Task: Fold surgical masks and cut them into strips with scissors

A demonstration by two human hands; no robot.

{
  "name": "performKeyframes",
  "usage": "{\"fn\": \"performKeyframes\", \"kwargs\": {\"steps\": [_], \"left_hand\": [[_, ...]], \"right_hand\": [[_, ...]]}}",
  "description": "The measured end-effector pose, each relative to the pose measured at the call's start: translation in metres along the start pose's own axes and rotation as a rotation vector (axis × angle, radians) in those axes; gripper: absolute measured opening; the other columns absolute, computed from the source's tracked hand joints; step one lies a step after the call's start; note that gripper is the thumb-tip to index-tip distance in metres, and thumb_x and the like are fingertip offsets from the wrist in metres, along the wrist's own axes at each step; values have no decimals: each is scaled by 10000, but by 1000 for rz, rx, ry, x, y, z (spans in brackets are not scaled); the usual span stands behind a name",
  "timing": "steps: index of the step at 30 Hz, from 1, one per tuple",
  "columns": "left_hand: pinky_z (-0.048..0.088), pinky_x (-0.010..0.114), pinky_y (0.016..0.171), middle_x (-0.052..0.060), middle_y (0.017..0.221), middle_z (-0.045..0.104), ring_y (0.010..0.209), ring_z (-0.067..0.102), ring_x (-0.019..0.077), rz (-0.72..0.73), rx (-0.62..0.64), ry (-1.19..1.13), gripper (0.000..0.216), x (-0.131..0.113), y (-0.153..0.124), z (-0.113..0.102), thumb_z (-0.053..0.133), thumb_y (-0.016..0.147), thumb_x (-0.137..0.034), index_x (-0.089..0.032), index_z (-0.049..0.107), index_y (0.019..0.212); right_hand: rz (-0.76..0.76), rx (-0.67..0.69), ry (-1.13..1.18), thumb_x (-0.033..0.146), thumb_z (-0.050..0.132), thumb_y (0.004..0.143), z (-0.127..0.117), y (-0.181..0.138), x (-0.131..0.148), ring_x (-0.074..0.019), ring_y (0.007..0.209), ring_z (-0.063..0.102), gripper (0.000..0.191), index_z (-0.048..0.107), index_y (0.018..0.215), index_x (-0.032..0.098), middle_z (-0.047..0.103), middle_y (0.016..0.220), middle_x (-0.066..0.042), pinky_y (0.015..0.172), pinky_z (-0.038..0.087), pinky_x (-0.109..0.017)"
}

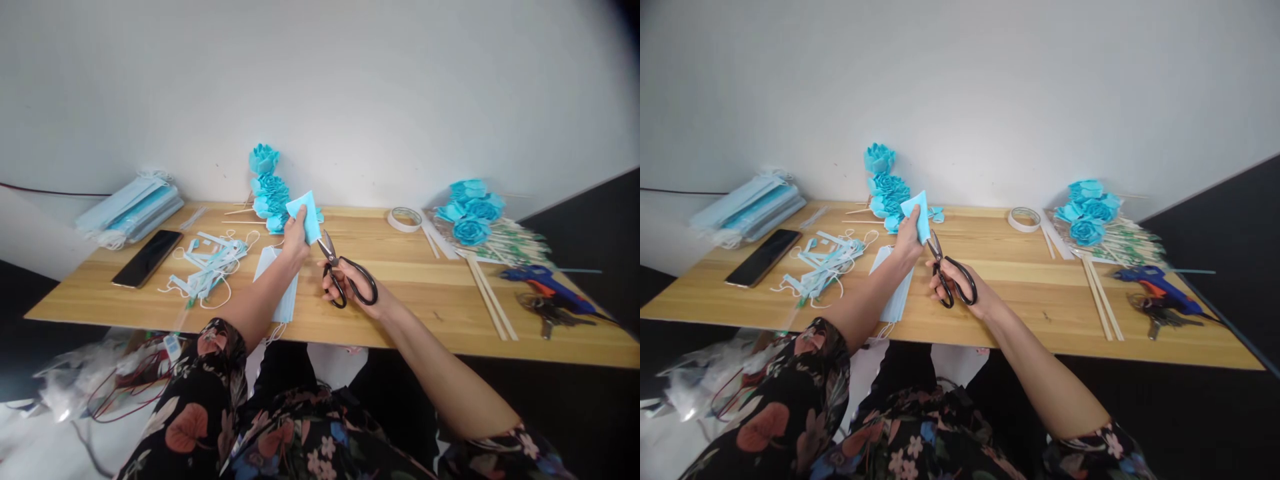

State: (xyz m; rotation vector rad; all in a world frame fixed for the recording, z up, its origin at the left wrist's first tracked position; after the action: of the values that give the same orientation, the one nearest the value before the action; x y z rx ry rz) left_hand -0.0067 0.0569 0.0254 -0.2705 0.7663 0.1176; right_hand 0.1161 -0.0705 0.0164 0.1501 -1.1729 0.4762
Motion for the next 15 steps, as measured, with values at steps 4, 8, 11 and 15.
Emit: {"fn": "performKeyframes", "kwargs": {"steps": [4, 8, 11, 15], "left_hand": [[511, 224, 679, -28, 688, 676, 604, 622, 108, 73, 25, 14, 218, -1, 2, 0, 786, 848, -314, -174, 622, 811], [485, 208, 669, -39, 692, 641, 608, 579, 90, 119, -17, 31, 281, -3, 2, -3, 812, 821, -352, -179, 595, 775], [460, 200, 639, -50, 690, 610, 601, 538, 83, 160, -33, 55, 322, -6, 2, -4, 822, 810, -388, -178, 581, 772], [435, 209, 628, -60, 665, 559, 595, 496, 88, 180, -106, 104, 327, -10, 5, -10, 805, 837, -370, -181, 553, 747]], "right_hand": [[26, -74, 12, 700, 744, 778, -1, 7, -1, -114, 605, 599, 626, 701, 1115, 174, 711, 812, -42, 711, 626, -318], [25, -85, 63, 672, 730, 807, 0, 16, -4, -127, 643, 623, 590, 693, 1125, 177, 729, 841, -59, 703, 623, -312], [11, -57, 83, 669, 743, 798, 2, 22, -3, -131, 667, 640, 590, 687, 1135, 187, 735, 855, -56, 722, 619, -310], [15, 5, 48, 692, 760, 769, 5, 25, 0, -132, 666, 642, 612, 687, 1110, 189, 735, 854, -52, 721, 613, -313]]}}
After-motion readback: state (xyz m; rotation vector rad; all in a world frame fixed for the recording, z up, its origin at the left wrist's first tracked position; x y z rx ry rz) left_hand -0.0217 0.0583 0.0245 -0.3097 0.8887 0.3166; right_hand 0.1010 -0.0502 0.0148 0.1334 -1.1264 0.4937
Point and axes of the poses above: each hand's wrist, its own y-axis towards the middle knuckle, its own z-axis out of the palm, x = y × z, the point moved 6 cm from there along y, towards the middle knuckle
